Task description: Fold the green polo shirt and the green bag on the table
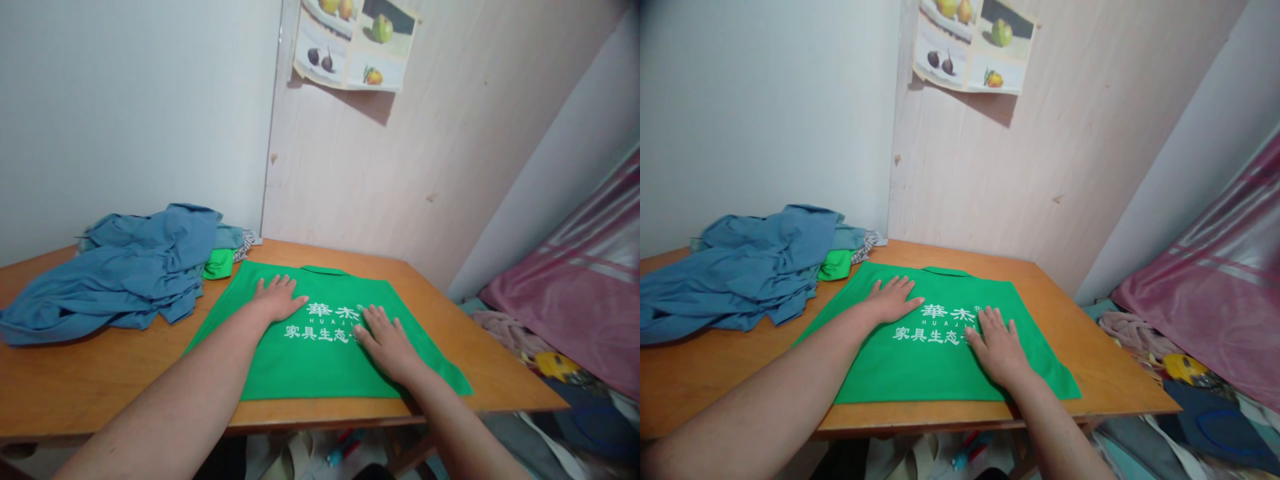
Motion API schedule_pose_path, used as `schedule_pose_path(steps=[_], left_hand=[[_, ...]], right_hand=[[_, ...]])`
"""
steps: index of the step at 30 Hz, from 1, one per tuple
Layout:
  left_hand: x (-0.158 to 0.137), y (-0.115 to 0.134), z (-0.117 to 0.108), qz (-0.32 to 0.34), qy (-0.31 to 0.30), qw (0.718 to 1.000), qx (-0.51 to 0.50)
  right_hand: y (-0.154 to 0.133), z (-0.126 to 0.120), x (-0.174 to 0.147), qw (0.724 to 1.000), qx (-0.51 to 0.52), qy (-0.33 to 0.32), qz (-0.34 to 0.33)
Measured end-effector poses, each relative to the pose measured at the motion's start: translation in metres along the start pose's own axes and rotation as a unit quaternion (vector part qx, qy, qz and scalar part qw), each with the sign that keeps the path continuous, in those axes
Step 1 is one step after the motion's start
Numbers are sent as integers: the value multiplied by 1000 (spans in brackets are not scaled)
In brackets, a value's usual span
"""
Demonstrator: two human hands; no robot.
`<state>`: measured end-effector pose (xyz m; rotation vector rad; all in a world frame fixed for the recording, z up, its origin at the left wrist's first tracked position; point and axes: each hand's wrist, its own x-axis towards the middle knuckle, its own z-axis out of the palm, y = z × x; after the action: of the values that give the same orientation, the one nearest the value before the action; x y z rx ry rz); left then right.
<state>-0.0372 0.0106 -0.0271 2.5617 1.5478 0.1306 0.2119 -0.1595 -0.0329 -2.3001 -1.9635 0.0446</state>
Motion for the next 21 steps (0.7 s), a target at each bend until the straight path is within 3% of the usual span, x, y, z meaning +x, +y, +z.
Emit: schedule_pose_path(steps=[2,4,15,19,21], left_hand=[[0,0,0,0,4,1000,2],[0,-1,0,0,5,1000,3],[4,-4,3,0,9,1000,7],[4,-3,3,-3,6,1000,13],[4,-3,2,-5,4,1000,14]], right_hand=[[-13,1,-7,999,17,-17,-42],[-12,0,-12,999,21,-23,-38],[80,0,-20,994,-32,0,105],[88,-6,-18,980,-25,41,192],[77,-9,-18,980,-12,69,188]])
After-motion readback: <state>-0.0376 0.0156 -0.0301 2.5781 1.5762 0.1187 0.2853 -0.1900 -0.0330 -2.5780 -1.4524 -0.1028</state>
